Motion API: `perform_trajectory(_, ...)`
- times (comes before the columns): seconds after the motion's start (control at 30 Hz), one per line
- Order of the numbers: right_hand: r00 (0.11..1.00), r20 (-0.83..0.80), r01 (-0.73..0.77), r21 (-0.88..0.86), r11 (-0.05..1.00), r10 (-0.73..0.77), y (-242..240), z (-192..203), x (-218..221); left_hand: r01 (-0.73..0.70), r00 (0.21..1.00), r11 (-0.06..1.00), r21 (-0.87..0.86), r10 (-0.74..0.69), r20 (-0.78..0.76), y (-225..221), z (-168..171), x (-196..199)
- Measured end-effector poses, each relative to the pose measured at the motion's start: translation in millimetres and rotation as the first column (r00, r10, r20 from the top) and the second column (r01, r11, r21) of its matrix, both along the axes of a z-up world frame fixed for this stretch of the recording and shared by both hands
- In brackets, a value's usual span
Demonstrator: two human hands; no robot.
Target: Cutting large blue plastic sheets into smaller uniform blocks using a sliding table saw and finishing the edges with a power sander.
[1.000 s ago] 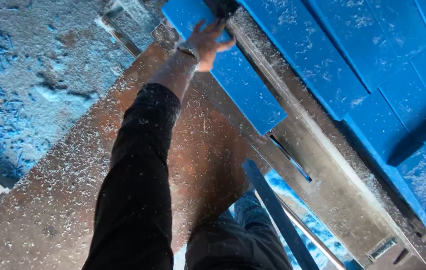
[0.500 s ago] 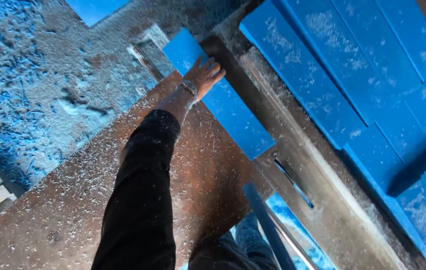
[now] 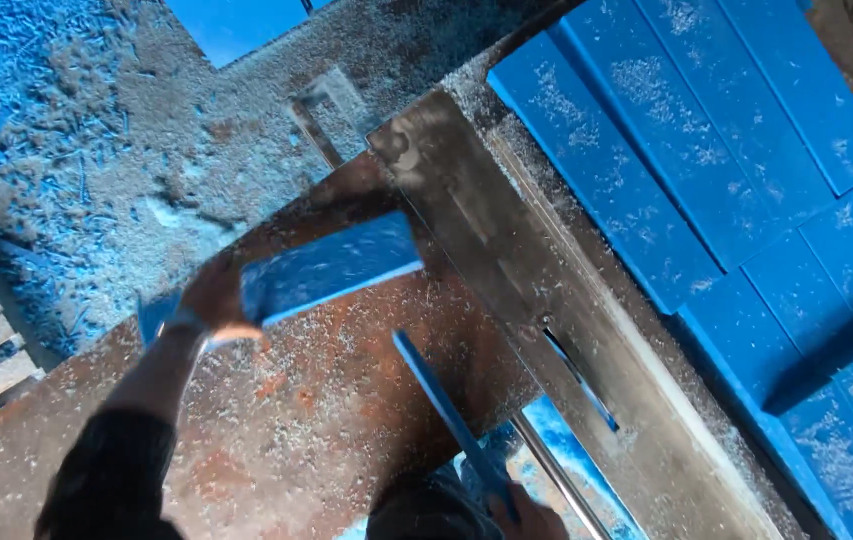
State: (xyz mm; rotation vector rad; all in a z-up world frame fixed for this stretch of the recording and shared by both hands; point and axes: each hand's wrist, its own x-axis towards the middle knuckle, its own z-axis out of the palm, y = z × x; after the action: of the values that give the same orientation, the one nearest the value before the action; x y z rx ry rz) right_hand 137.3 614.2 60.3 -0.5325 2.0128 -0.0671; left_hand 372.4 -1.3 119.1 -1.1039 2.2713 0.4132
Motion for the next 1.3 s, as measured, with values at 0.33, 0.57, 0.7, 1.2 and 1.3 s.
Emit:
perform_trajectory(0.33,0.983,-0.159,-0.156,-0.440,0.885,0.094,-209,-6,45,-0.821,0.211,0.236,0.519,0.971,-0.108,277,-42,211)
perform_trajectory(0.57,0.882,0.108,-0.252,-0.713,0.654,0.458,-226,97,27,-0.718,-0.105,-0.017,0.696,0.991,-0.084,320,-104,206)
perform_trajectory(0.7,0.728,0.522,-0.076,-0.582,0.809,0.444,-217,193,2,-0.610,0.189,0.454,0.649,0.879,-0.437,285,-26,64)
perform_trajectory(1.2,0.825,0.530,0.564,-0.749,0.347,-0.196,40,217,-170,0.308,0.256,-0.021,0.951,0.965,-0.062,379,110,-381)
perform_trajectory(1.3,0.677,0.614,0.721,-0.440,0.536,-0.406,125,197,-225,0.015,0.268,0.000,1.000,0.963,-0.004,439,105,-438)
